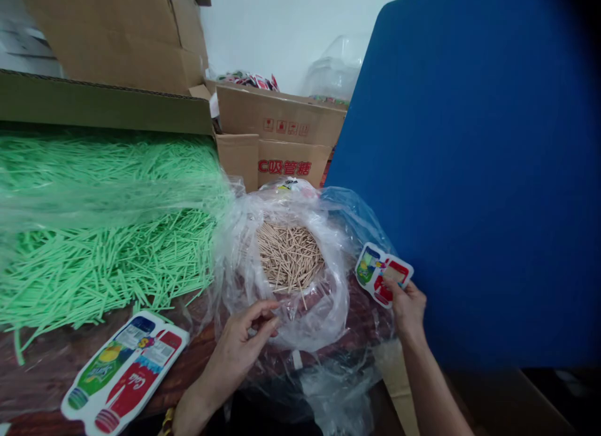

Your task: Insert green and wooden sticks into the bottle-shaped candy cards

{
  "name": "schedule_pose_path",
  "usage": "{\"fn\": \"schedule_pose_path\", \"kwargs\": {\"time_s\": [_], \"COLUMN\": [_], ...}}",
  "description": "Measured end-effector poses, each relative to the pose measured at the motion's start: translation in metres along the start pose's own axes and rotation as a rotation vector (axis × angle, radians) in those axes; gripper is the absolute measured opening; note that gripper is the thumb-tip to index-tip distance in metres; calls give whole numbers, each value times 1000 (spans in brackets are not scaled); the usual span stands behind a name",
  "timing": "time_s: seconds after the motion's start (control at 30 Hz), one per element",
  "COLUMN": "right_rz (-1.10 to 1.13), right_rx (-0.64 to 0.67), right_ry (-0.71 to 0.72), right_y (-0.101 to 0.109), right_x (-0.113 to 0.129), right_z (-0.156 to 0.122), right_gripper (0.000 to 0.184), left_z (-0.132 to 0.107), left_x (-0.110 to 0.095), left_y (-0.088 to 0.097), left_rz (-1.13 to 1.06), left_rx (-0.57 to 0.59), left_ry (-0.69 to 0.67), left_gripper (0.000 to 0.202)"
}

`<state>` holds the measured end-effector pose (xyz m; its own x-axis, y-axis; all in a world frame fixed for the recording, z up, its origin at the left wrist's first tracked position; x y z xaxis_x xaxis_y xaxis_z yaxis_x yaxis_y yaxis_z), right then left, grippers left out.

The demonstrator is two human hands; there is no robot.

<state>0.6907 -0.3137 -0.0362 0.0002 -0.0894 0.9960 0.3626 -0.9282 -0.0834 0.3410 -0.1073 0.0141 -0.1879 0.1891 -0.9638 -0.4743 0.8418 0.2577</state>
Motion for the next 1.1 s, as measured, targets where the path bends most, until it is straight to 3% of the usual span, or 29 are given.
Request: {"fn": "schedule_pose_path", "kwargs": {"time_s": [0.13, 0.3, 0.53, 0.77, 0.97, 1.1], "right_rz": [-17, 187, -99, -102, -580, -528], "right_rx": [-10, -26, -102, -5, -59, -39], "right_ry": [-91, 23, -39, -52, -106, -35], "right_y": [-3, -2, 19, 8, 27, 19], "right_x": [-27, -26, -44, -41, -28, -10], "right_z": [-5, -6, -1, -8, -6, -24], "right_gripper": [44, 48, 51, 50, 45, 59], "left_z": [-4, -10, -14, -17, -20, -25], "left_x": [4, 9, 13, 18, 17, 22], "left_y": [4, 17, 13, 19, 23, 27], "left_rz": [20, 37, 28, 51, 27, -5], "left_rx": [-4, -55, -13, -50, -69, -92], "left_ry": [-2, -3, 4, 24, 11, 43], "left_gripper": [23, 23, 23, 23, 22, 22]}}
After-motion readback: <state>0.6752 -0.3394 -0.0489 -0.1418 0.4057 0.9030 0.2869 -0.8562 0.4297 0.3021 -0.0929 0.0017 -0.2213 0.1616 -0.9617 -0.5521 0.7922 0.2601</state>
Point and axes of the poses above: each hand's wrist, its own z-axis towards the middle knuckle, its own y-axis out of the back of the hand, x = y × z, the point moved 9 cm from there along z, towards the middle knuckle, and after that the axes turned 13 degrees about x, right-handed, at the moved point
